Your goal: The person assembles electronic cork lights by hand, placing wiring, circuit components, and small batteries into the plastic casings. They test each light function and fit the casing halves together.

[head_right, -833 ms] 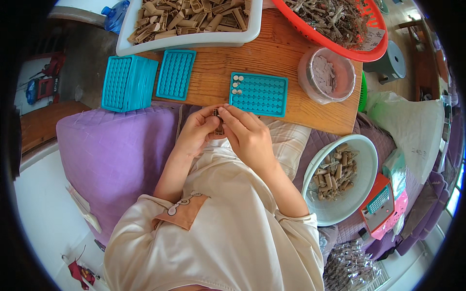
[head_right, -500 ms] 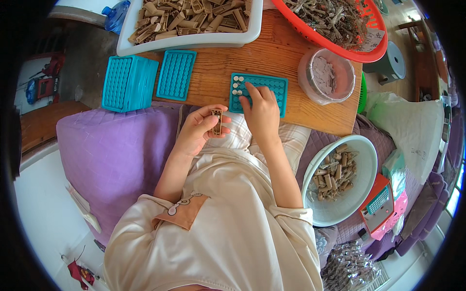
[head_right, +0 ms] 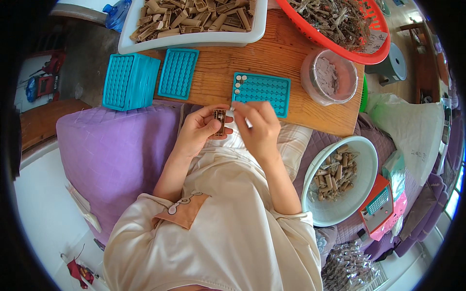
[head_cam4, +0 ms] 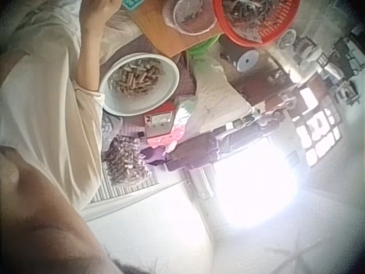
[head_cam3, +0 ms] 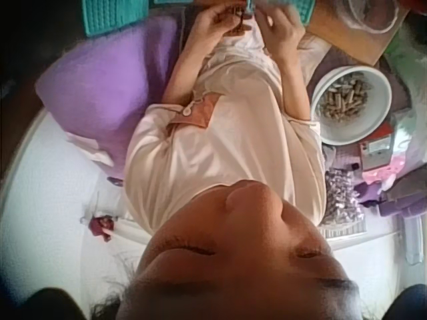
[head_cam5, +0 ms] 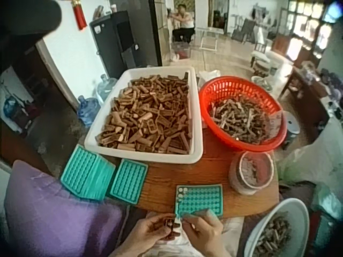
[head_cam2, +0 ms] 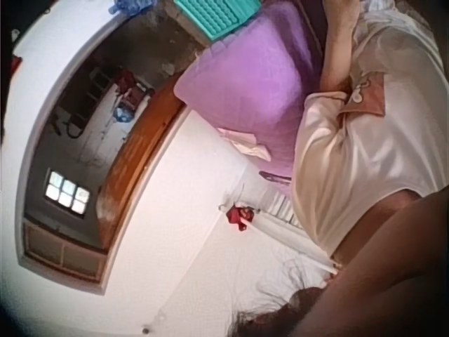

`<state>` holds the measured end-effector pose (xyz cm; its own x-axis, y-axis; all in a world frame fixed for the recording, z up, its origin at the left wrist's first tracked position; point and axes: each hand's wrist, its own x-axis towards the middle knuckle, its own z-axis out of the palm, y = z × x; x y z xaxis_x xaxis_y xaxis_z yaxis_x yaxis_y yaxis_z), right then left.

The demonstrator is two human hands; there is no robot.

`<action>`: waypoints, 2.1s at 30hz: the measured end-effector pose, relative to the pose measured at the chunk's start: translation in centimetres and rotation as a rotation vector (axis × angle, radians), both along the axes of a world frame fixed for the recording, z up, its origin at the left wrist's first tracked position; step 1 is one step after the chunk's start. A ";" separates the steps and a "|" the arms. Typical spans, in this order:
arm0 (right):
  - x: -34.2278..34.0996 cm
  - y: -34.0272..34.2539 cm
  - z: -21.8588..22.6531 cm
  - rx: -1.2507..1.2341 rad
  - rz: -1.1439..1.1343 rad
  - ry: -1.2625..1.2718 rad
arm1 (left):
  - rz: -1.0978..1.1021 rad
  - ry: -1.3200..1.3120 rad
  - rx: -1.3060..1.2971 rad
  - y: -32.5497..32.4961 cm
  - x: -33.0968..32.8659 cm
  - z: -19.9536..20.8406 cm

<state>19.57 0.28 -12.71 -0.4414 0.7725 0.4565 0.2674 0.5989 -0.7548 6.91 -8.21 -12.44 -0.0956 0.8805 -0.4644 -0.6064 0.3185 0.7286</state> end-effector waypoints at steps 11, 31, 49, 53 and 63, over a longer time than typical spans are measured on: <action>0.5 -0.9 0.7 0.185 0.158 -0.226 | -0.026 0.144 -0.037 0.2 0.3 0.0; -1.2 3.9 -3.2 -0.020 0.025 -0.630 | 0.022 -0.005 -0.040 -0.2 -0.6 -1.6; 1.4 -1.5 1.2 0.007 0.097 -0.070 | -0.085 0.043 0.044 0.1 0.8 0.4; 1.5 -1.4 1.1 0.050 0.142 -0.076 | -0.125 0.128 0.016 0.1 0.8 0.4; 2.7 -2.0 1.1 -0.023 0.108 -0.143 | -0.217 0.172 0.005 -0.1 1.7 0.0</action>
